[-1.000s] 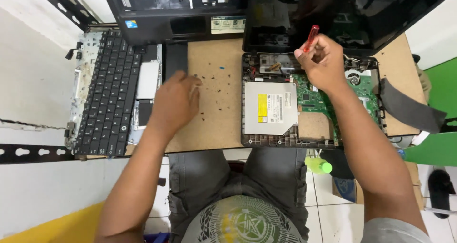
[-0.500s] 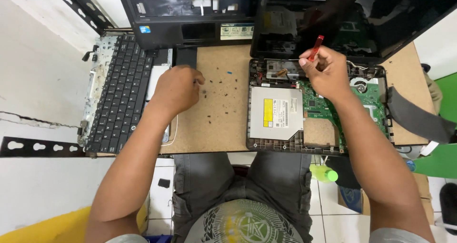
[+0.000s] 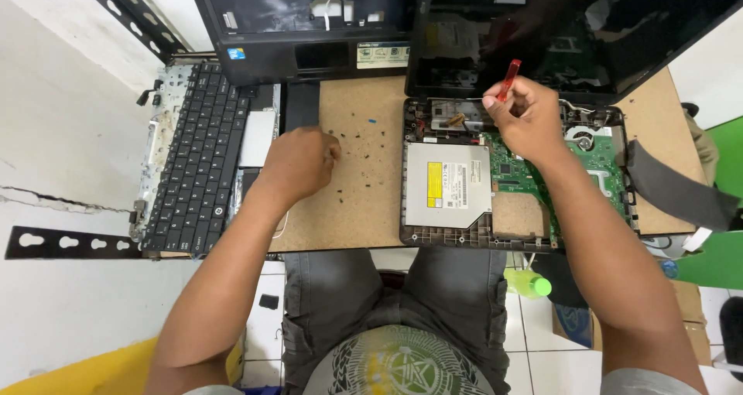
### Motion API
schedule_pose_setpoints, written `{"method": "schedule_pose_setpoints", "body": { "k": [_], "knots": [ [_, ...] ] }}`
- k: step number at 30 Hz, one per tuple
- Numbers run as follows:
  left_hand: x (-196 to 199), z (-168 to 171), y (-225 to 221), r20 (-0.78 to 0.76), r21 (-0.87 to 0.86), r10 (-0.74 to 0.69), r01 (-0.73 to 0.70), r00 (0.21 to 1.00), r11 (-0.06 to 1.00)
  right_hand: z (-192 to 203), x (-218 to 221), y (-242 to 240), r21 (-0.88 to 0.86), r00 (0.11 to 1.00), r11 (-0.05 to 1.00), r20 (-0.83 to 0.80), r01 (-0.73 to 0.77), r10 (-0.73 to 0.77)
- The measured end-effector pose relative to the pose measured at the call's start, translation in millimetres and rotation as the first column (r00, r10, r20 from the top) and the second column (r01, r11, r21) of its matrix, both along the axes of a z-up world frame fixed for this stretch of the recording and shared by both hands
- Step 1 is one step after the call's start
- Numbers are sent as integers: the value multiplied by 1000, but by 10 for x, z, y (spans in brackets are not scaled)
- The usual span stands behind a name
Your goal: Removing motherboard screws and disconnecting internal cables during laptop disassembly.
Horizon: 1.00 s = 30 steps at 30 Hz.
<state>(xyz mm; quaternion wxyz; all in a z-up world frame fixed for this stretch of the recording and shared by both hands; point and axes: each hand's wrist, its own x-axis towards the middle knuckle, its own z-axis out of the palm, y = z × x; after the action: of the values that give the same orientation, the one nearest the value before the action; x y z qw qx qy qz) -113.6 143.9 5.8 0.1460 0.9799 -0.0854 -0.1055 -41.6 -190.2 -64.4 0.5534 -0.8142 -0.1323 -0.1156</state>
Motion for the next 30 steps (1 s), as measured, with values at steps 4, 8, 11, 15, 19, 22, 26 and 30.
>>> {"method": "schedule_pose_setpoints", "body": {
  "k": [4,8,11,15,19,22,26,30],
  "knots": [
    [22,-78,73,38,-25,-34,35,999,999,12,-8,4,-1,1000,1000,-6,-6,6],
    [81,-94,84,110,-42,-31,35,993,998,22,-16,16,-4,1000,1000,-2,-7,7],
    [147,-158,73,186,-41,-24,32,982,999,-23,0,4,-1,1000,1000,-3,-8,8],
    [190,-163,24,193,-30,-14,21,981,999,-41,13,-13,-2,1000,1000,0,1,-1],
    [268,-292,24,199,-18,-33,38,979,999,-34,26,-12,-7,1000,1000,9,2,-2],
    [313,-409,21,259,-15,-34,39,965,999,-51,22,-6,1,1000,1000,10,-9,9],
    [319,-443,-2,284,64,-100,85,954,994,-25,2,3,3,1000,1000,18,-2,2],
    [280,-284,-35,275,22,-99,97,956,995,-46,21,2,21,1000,1000,14,-7,7]
  ]
}}
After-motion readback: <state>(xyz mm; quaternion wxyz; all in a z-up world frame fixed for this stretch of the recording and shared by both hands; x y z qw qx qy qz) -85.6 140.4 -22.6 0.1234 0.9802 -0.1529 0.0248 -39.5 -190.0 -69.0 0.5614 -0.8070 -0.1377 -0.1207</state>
